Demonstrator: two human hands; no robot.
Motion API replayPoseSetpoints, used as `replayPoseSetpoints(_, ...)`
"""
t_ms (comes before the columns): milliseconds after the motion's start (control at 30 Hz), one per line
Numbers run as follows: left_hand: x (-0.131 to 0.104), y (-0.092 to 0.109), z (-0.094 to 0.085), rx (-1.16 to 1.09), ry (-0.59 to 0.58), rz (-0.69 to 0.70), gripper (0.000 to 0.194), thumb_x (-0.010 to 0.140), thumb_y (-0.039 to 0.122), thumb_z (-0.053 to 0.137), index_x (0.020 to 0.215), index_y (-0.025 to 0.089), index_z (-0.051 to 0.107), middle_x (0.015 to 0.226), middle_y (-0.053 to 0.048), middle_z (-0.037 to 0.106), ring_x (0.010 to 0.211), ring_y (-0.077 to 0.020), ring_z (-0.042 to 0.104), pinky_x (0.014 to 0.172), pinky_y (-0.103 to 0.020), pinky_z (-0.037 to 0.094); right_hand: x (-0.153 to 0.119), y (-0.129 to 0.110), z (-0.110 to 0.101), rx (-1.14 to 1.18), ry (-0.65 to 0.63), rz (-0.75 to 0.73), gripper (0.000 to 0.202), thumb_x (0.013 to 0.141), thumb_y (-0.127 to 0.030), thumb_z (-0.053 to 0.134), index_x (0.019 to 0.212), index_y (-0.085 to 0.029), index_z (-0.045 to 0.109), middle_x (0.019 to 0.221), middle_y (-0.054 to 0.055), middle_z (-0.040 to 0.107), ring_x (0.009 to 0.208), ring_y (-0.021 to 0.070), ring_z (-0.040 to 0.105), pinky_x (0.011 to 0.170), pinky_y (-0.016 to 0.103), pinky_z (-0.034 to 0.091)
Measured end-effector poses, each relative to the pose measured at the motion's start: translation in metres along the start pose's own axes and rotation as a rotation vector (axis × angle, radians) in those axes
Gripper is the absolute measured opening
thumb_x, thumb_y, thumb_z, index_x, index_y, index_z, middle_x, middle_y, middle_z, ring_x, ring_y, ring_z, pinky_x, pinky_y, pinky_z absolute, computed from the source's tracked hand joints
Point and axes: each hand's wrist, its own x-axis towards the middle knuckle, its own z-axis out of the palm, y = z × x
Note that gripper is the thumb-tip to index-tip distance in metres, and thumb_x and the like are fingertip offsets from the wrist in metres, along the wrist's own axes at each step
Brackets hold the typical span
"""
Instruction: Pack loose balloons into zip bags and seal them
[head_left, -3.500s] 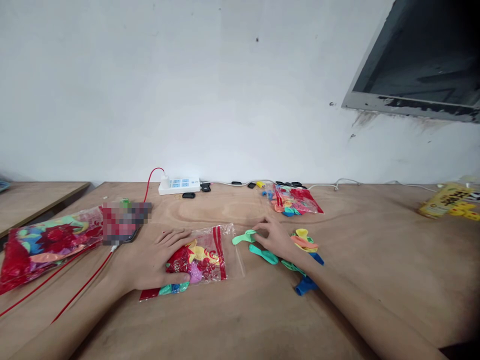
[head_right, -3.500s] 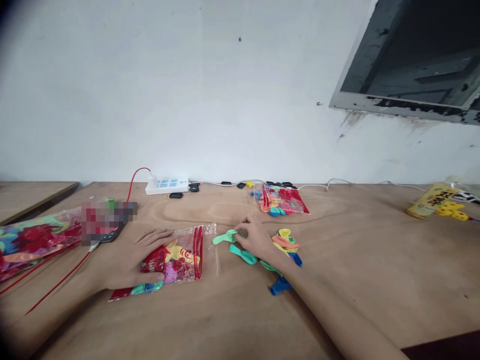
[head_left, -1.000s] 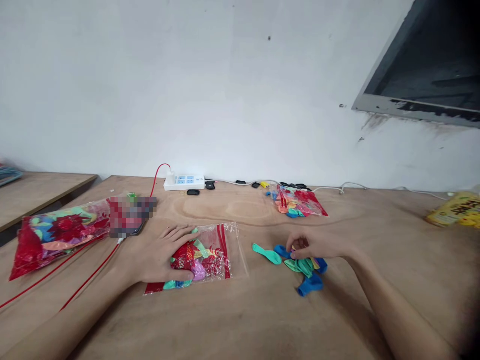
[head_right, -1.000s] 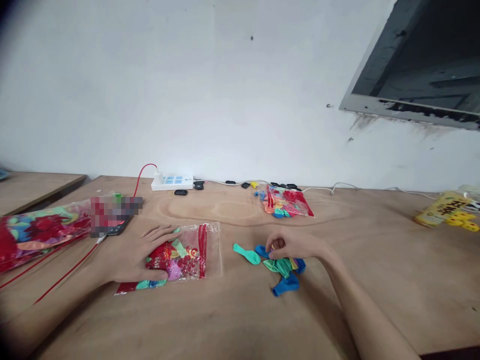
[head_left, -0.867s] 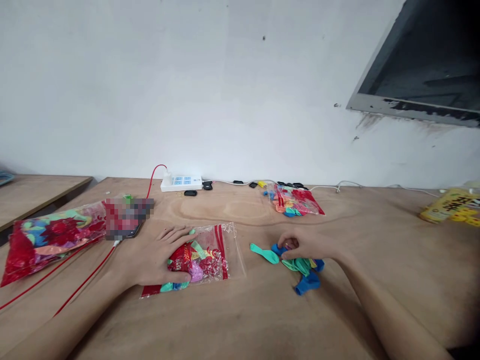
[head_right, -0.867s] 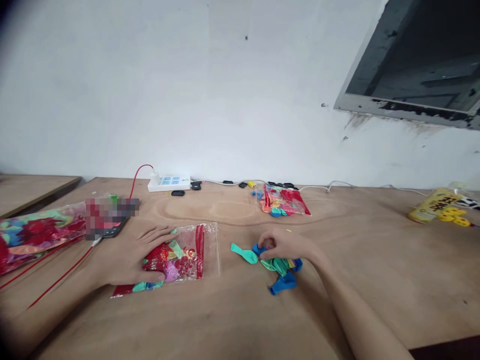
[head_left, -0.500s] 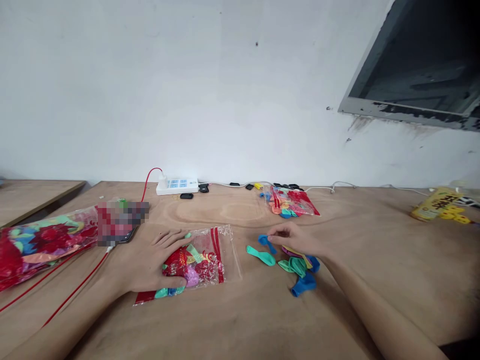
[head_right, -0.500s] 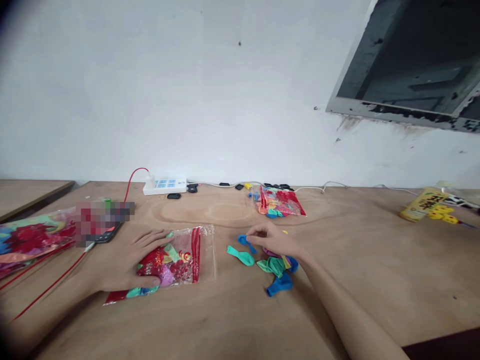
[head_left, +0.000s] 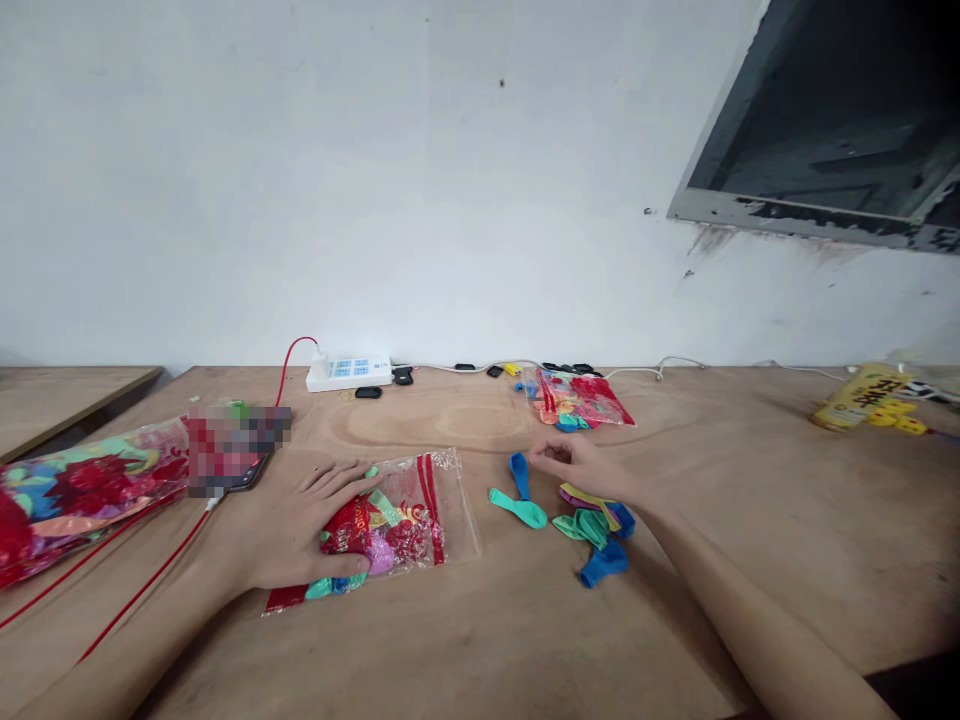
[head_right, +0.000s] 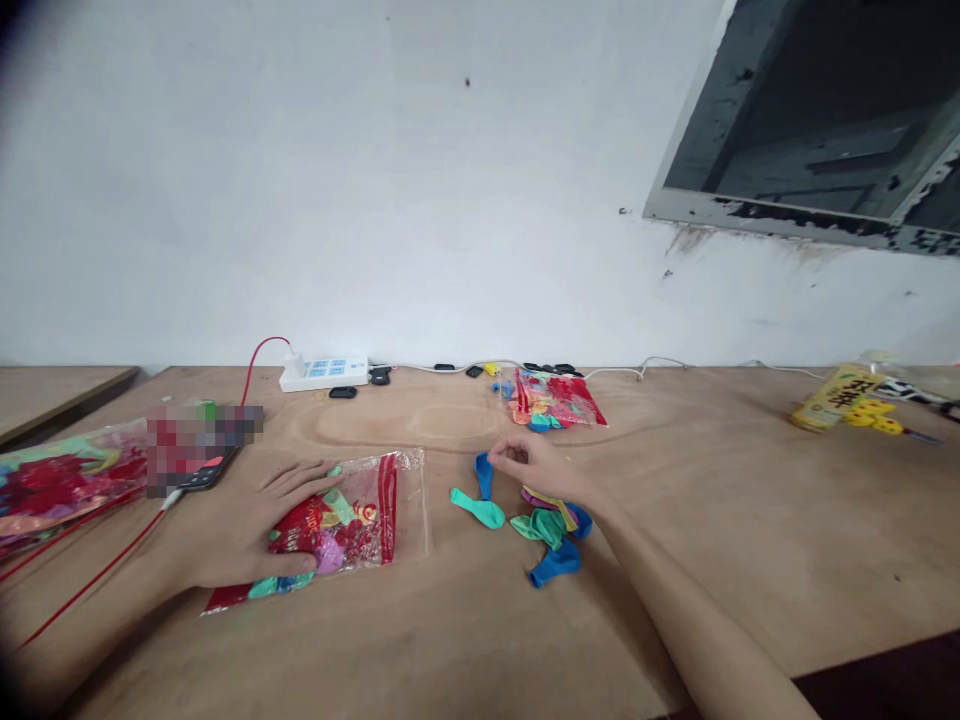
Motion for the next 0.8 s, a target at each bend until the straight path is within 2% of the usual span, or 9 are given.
replayPoseSetpoints(67,0.000,0.001,-0.002,0.013,-0.007,-0.003,0.101,0.086,0.089,0.057,0.168,0.035,0.035,0.172,-0.009,0.037,0.155,-0.0437,0.038,0.123,-0.064,0.035,-0.014,-0.012,-0.014,-0.009,-0.285,0.045,0.040,0.089,-0.059,0.071,0.097,-0.020,0.077,0.079,0.003,0.068,0.067,0.0167,0.057,0.058,0.028,0.042)
replayPoseSetpoints(133,0.000,0.003,-0.003,0.023,-0.013,-0.005,0.101,0.086,0.090,0.057,0.168,0.034,0.034,0.172,-0.009,0.036,0.155,-0.0431,0.037,0.124,-0.064,0.033,-0.027,-0.022,-0.023,-0.123,-0.549,0.117,0.039,0.078,-0.055,0.084,0.097,-0.022,0.079,0.075,0.000,0.066,0.065,0.0154,0.056,0.055,0.026,0.039)
replayPoseSetpoints(200,0.000,0.003,-0.003,0.024,-0.010,-0.002,0.101,0.086,0.089,0.057,0.168,0.034,0.034,0.172,-0.009,0.037,0.156,-0.0423,0.037,0.125,-0.063,0.032,-0.037,-0.028,-0.023,-0.303,-0.665,0.188,0.042,0.065,-0.051,0.092,0.094,-0.023,0.081,0.075,-0.002,0.065,0.065,0.0148,0.057,0.054,0.025,0.036)
replayPoseSetpoints(300,0.001,0.001,0.000,0.024,0.001,0.003,0.101,0.086,0.089,0.057,0.167,0.034,0.035,0.171,-0.009,0.038,0.156,-0.0416,0.037,0.126,-0.062,0.032,-0.043,-0.028,-0.012,-0.488,-0.679,0.271,0.040,0.058,-0.048,0.094,0.087,-0.023,0.080,0.071,-0.003,0.065,0.064,0.0149,0.056,0.052,0.025,0.033)
replayPoseSetpoints(433,0.000,-0.004,0.004,0.015,0.005,0.010,0.099,0.087,0.087,0.058,0.168,0.036,0.033,0.173,-0.007,0.035,0.157,-0.0414,0.036,0.125,-0.061,0.033,-0.041,-0.024,0.001,-0.491,-0.725,0.270,0.026,0.064,-0.037,0.086,0.086,-0.023,0.081,0.066,-0.003,0.064,0.060,0.0143,0.056,0.052,0.025,0.034)
replayPoseSetpoints(533,0.000,-0.005,0.005,0.013,-0.003,0.011,0.098,0.088,0.086,0.058,0.169,0.038,0.030,0.174,-0.006,0.033,0.157,-0.0412,0.034,0.125,-0.062,0.033,-0.040,-0.026,-0.003,-0.440,-0.719,0.234,0.021,0.069,-0.030,0.079,0.087,-0.021,0.082,0.068,-0.003,0.066,0.062,0.0139,0.057,0.051,0.024,0.035)
replayPoseSetpoints(633,0.001,-0.005,0.005,0.007,-0.007,0.006,0.099,0.087,0.087,0.058,0.169,0.037,0.030,0.174,-0.008,0.033,0.157,-0.0417,0.035,0.125,-0.062,0.034,-0.038,-0.030,-0.014,-0.251,-0.664,0.130,0.020,0.077,-0.032,0.076,0.092,-0.020,0.082,0.073,-0.001,0.067,0.066,0.0135,0.058,0.055,0.023,0.039)
replayPoseSetpoints(733,0.001,-0.004,0.005,-0.016,0.015,0.016,0.099,0.087,0.087,0.060,0.168,0.036,0.033,0.173,-0.009,0.035,0.156,-0.0427,0.037,0.124,-0.062,0.035,-0.034,-0.031,-0.022,0.036,-0.517,0.046,0.023,0.082,-0.038,0.079,0.094,-0.019,0.079,0.082,0.002,0.071,0.072,0.0145,0.061,0.062,0.024,0.045)
replayPoseSetpoints(800,0.001,-0.003,0.005,-0.022,0.019,0.020,0.099,0.087,0.086,0.059,0.168,0.036,0.034,0.172,-0.009,0.036,0.156,-0.0430,0.037,0.124,-0.062,0.035,-0.030,-0.028,-0.023,0.241,-0.410,0.056,0.028,0.085,-0.045,0.080,0.095,-0.019,0.076,0.084,0.002,0.072,0.072,0.0154,0.063,0.063,0.026,0.048)
